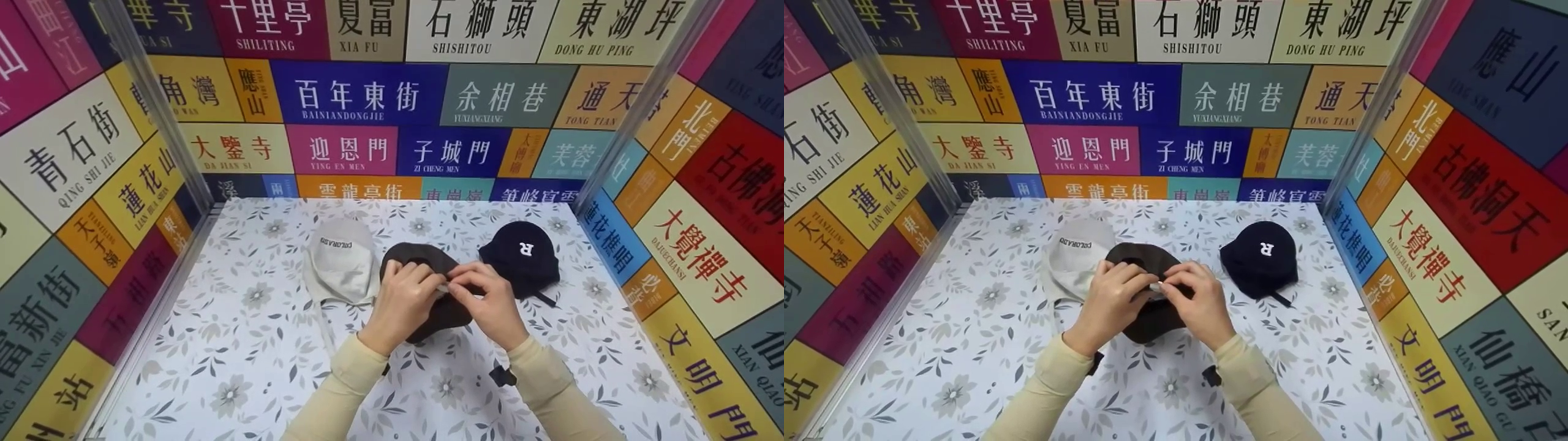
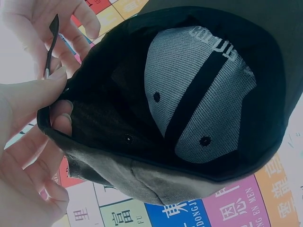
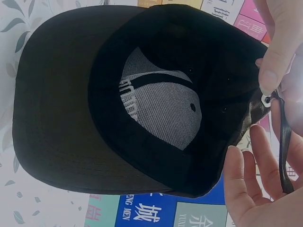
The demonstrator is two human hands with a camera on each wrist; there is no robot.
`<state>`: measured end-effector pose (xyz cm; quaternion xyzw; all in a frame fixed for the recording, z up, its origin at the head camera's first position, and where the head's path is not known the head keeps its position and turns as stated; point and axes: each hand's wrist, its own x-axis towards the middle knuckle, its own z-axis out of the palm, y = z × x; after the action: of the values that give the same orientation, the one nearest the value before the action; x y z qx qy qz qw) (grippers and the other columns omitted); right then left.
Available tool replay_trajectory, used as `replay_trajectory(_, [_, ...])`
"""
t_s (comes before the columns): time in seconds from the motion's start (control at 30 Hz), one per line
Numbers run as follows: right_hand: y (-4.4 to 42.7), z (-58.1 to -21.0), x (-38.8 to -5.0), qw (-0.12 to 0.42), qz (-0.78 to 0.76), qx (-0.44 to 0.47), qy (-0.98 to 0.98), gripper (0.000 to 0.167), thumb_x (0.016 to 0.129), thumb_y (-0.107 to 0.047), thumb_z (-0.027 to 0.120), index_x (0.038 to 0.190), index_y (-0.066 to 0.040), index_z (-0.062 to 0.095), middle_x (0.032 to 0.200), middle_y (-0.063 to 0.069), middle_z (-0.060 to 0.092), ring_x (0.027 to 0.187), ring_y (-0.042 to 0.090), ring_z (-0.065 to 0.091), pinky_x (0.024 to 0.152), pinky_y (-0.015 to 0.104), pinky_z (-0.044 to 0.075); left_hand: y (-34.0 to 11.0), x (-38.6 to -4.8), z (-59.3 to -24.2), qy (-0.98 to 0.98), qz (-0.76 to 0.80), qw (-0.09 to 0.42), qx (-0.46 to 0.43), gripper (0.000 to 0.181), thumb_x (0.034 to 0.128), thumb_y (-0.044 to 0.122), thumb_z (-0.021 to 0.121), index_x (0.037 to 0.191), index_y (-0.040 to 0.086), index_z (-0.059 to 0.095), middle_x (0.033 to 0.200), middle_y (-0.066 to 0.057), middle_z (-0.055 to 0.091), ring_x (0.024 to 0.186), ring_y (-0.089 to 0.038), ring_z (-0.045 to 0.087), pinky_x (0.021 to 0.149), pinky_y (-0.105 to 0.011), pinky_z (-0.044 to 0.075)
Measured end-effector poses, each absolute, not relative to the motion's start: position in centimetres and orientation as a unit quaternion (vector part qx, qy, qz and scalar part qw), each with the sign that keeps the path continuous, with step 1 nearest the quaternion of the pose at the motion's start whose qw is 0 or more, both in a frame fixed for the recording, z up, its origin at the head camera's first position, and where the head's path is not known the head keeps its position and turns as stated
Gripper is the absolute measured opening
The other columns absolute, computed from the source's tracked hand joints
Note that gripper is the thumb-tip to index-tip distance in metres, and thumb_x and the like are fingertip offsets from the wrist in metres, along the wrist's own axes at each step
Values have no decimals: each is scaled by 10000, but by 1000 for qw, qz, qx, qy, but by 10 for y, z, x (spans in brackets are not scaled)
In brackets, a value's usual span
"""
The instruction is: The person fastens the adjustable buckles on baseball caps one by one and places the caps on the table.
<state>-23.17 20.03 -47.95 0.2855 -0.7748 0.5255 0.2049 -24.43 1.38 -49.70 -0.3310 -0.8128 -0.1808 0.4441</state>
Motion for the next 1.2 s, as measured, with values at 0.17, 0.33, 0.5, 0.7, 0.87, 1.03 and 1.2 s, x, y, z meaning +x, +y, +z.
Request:
replay_trajectory(0.17, [201, -480, -233, 207, 523, 283, -777, 74, 854, 56, 750, 843, -17, 746, 1034, 169, 690, 979, 350, 611, 783, 328, 547, 13, -244, -496, -815, -186, 436, -332, 137, 852, 242, 795, 902, 150, 708, 840, 35, 615, 770, -190, 583, 714, -390, 393])
replay_trajectory(0.33, [203, -480, -233, 203, 526, 282, -776, 71, 859, 51, 748, 838, -16, 741, 1041, 175, 688, 986, 358, 614, 786, 304, 543, 11, -243, -497, -815, -198, 430, -334, 132, 859, 230, 786, 905, 138, 704, 847, 26, 614, 783, -198, 589, 721, -386, 392])
replay_trajectory(0.5, [205, -478, -233, 206, 530, 280, -774, 71, 857, 51, 752, 830, -12, 732, 1043, 187, 685, 992, 377, 617, 788, 241, 529, 10, -244, -496, -817, -203, 422, -336, 122, 861, 204, 786, 929, 139, 708, 862, 34, 614, 812, -184, 597, 736, -365, 401])
replay_trajectory(0.7, [208, -478, -233, 219, 523, 281, -774, 93, 848, 60, 756, 819, -25, 733, 1038, 197, 684, 991, 375, 624, 780, 292, 530, 7, -245, -497, -817, -213, 416, -339, 102, 867, 162, 774, 928, 121, 702, 865, 24, 614, 814, -193, 599, 739, -349, 405])
replay_trajectory(0.87, [210, -481, -234, 225, 518, 286, -774, 160, 846, 66, 755, 825, -91, 736, 1040, 192, 683, 965, 355, 626, 772, 221, 517, 7, -246, -497, -813, -212, 420, -344, 126, 862, 171, 785, 947, 120, 707, 873, 34, 621, 813, -179, 600, 743, -346, 416])
replay_trajectory(1.03, [210, -482, -235, 231, 515, 287, -774, 148, 829, 91, 758, 809, -54, 737, 1032, 180, 686, 972, 360, 618, 787, 223, 508, 6, -246, -498, -813, -218, 418, -343, 137, 848, 152, 792, 946, 114, 706, 877, 26, 629, 823, -188, 606, 755, -358, 419])
replay_trajectory(1.2, [214, -493, -240, 230, 511, 284, -778, 137, 835, 59, 770, 816, -73, 743, 1043, 131, 693, 984, 300, 632, 787, 217, 506, 5, -244, -499, -816, -206, 418, -342, 104, 876, 167, 766, 943, 118, 704, 880, 32, 630, 827, -185, 603, 763, -356, 421])
